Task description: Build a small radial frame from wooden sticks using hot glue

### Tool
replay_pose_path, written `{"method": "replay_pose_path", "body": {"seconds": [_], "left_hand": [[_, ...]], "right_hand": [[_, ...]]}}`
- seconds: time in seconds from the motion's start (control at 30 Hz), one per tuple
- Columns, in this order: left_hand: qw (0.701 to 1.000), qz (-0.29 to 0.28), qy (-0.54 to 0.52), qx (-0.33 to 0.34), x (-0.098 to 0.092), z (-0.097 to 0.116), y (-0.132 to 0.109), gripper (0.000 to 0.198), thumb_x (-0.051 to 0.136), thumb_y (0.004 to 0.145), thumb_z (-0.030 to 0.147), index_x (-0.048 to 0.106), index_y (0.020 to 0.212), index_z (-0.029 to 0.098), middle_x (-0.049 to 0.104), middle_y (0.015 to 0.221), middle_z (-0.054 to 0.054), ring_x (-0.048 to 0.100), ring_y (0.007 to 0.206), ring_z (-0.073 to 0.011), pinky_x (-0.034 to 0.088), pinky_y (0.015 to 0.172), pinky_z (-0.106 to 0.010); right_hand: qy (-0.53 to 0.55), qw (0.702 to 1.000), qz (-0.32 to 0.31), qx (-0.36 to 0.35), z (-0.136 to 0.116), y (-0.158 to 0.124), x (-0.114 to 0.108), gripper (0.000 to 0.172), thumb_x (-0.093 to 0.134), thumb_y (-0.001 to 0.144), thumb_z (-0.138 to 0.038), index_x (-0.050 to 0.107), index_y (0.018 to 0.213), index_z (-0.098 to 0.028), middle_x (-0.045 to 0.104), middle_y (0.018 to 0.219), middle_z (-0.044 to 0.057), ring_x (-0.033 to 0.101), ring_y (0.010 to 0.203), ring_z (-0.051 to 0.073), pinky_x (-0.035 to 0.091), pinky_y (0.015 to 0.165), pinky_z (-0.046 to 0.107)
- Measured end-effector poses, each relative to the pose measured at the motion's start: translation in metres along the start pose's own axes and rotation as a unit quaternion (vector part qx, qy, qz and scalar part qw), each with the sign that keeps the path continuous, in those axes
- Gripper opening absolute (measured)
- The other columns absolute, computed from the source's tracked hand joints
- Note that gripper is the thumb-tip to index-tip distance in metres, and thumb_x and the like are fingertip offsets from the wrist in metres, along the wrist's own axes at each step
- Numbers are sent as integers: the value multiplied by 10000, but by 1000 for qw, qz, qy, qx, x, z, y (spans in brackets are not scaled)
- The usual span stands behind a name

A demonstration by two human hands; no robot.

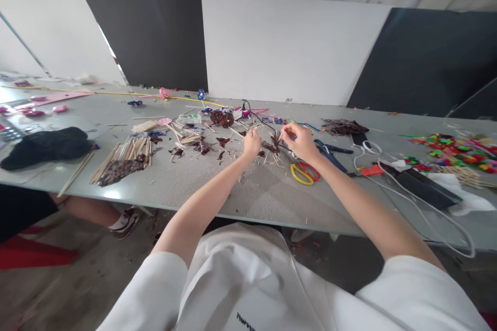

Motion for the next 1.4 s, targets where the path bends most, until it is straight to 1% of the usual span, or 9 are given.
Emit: {"method": "replay_pose_path", "body": {"seconds": [0.17, 0.27, 0.33, 0.5, 0.63, 0.9, 1.03, 1.27, 1.4], "left_hand": [[996, -83, 26, 15, 20, 20, -18, 291, 691, 932, 394, 584, 739, 204, 608, 572, 4, 578, 556, -151, 409, 596, -255], [981, -186, 49, 33, 30, 20, -40, 339, 631, 967, 378, 503, 696, 218, 602, 566, 17, 511, 450, -114, 371, 543, -252], [974, -216, 55, 39, 24, 17, -52, 348, 566, 1001, 407, 486, 716, 225, 592, 568, 23, 486, 421, -108, 362, 525, -255], [955, -222, 165, 104, 7, 19, -64, 301, 682, 899, 341, 493, 695, 227, 546, 592, 29, 526, 544, -136, 384, 594, -271], [944, -210, 204, 149, 9, 26, -70, 235, 754, 793, 222, 529, 725, 218, 568, 644, 29, 521, 608, -138, 382, 626, -267], [930, -218, 247, 165, 13, 20, -72, 142, 721, 813, 205, 582, 846, 207, 664, 755, -33, 595, 685, -187, 408, 672, -280], [934, -216, 235, 164, 14, 15, -69, 148, 723, 780, 138, 595, 821, 202, 655, 747, -41, 603, 690, -197, 430, 695, -293], [938, -221, 233, 131, 14, 8, -65, 134, 737, 773, 134, 630, 825, 195, 656, 738, -48, 620, 734, -215, 449, 722, -301], [939, -214, 237, 129, 12, 11, -65, 118, 723, 785, 152, 615, 810, 193, 631, 730, -31, 577, 697, -189, 421, 705, -295]], "right_hand": [[34, 999, 35, 25, 2, -37, -10, 277, 578, 1001, -534, 628, 1031, -263, 752, 925, 52, 726, 866, 249, 567, 828, 387], [90, 993, 43, 58, 11, -50, 1, 331, 595, 983, -592, 620, 985, -262, 743, 870, 44, 714, 796, 238, 575, 773, 381], [117, 990, 29, 73, 13, -57, 15, 345, 612, 970, -604, 610, 949, -260, 738, 846, 42, 710, 771, 235, 574, 752, 377], [97, 993, -25, 56, -2, -69, 38, 262, 596, 989, -528, 620, 971, -268, 754, 890, 40, 716, 801, 237, 562, 777, 376], [73, 996, -35, 46, -10, -68, 39, 222, 576, 993, -482, 625, 967, -268, 748, 895, 49, 703, 821, 242, 554, 779, 376], [47, 997, -50, 31, -14, -66, 36, 169, 577, 978, -424, 631, 939, -268, 732, 859, 32, 682, 774, 231, 523, 730, 353], [33, 998, -54, 23, -17, -66, 35, 147, 570, 976, -397, 623, 929, -268, 711, 813, 24, 663, 732, 222, 505, 720, 346], [-2, 998, -60, 20, -17, -66, 33, 163, 539, 993, -386, 617, 927, -259, 696, 784, 22, 632, 699, 207, 478, 695, 326], [11, 996, -79, 27, -12, -67, 39, 197, 558, 993, -424, 634, 934, -252, 715, 809, 25, 641, 717, 206, 479, 706, 321]]}}
Point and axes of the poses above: each hand's wrist, its own y-axis towards the middle knuckle, its own x-axis out of the palm, z = x × y, the point moved 10 cm from there along y, towards the middle knuckle
